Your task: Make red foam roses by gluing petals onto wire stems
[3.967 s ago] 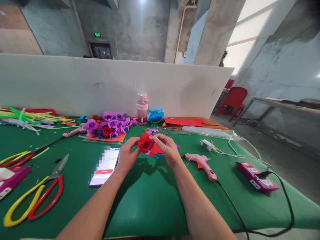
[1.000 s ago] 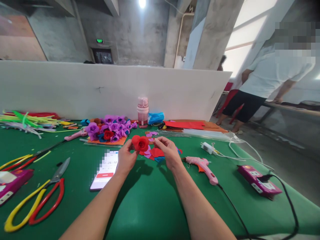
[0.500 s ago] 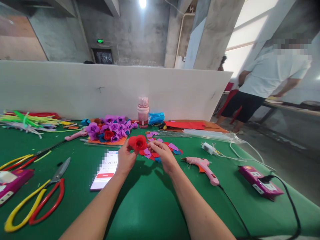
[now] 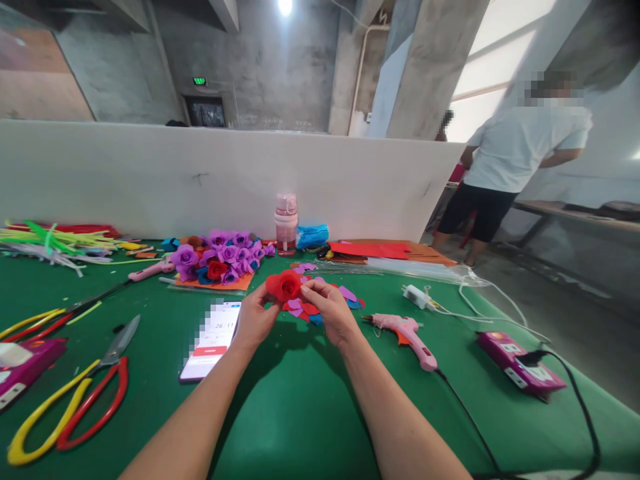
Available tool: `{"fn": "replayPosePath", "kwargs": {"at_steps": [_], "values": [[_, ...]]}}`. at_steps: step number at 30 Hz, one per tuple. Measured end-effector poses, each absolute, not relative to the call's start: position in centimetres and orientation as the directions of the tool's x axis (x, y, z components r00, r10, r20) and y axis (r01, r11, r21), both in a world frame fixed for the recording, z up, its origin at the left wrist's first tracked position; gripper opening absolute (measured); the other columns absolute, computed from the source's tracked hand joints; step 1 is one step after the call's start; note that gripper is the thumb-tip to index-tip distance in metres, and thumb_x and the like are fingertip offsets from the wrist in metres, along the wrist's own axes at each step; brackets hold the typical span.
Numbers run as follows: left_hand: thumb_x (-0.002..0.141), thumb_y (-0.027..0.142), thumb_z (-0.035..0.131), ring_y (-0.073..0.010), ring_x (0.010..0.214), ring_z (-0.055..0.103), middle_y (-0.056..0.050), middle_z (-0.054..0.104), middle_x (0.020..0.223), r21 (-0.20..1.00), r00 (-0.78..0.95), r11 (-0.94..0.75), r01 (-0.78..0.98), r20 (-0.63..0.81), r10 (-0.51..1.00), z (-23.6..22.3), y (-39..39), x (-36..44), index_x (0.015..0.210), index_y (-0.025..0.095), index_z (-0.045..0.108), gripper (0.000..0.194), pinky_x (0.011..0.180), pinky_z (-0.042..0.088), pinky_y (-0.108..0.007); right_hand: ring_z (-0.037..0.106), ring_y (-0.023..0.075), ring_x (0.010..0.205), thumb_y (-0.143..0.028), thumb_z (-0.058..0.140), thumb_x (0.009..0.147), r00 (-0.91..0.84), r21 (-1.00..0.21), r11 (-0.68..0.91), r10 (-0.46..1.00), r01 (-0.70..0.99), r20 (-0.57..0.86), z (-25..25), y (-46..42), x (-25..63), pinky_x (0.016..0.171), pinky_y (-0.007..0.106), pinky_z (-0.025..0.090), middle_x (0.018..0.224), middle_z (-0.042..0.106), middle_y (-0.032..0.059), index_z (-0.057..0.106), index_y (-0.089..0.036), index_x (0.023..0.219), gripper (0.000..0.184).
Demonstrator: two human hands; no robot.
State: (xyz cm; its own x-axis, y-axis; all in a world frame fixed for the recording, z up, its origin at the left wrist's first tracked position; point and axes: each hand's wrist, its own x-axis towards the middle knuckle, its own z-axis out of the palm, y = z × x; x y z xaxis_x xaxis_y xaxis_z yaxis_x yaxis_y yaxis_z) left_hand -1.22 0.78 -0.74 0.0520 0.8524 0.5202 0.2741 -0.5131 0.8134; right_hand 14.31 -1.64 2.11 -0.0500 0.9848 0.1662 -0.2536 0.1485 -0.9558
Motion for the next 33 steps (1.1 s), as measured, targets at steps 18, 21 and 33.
{"fn": "replayPosePath", "kwargs": {"at_steps": [18, 21, 33], "values": [[0.070, 0.036, 0.068, -0.0141, 0.071, 0.058, -0.001, 0.067, 0.079, 0.842, -0.085, -0.437, 0.317, 0.484, 0.871, -0.5, 0.9, -1.3, 0.086, 0.016, 0.066, 0.026, 0.067, 0.046, -0.024, 0.050, 0.0099, 0.060, -0.043, 0.073, 0.060, -0.081, -0.926, 0.022, 0.995, -0.377, 0.057, 2.0, -2.0, 13.7, 0.065, 0.025, 0.039, 0.061, 0.060, -0.0010, 0.067, -0.016, 0.065, 0.028], [0.068, 0.036, 0.070, -0.0135, 0.070, 0.057, 0.001, 0.066, 0.077, 0.827, -0.118, -0.426, 0.366, 0.496, 0.861, -0.3, 0.9, -1.4, 0.085, 0.017, 0.066, 0.027, 0.067, 0.044, -0.022, 0.051, 0.0100, 0.059, -0.041, 0.074, 0.058, -0.095, -0.929, -0.010, 0.995, -0.369, 0.027, 1.9, -2.0, 13.3, 0.065, 0.025, 0.039, 0.061, 0.062, -0.0002, 0.069, -0.016, 0.065, 0.027], [0.073, 0.037, 0.066, -0.0124, 0.070, 0.056, 0.002, 0.066, 0.080, 0.758, -0.073, -0.479, 0.443, 0.563, 0.823, 0.1, 0.2, -1.3, 0.090, 0.018, 0.065, 0.025, 0.067, 0.043, -0.021, 0.048, 0.0082, 0.053, -0.037, 0.076, 0.056, -0.015, -0.906, 0.001, 1.000, -0.423, 0.008, 2.0, -2.4, 12.6, 0.059, 0.025, 0.038, 0.057, 0.061, -0.0015, 0.068, -0.016, 0.062, 0.023]]}}
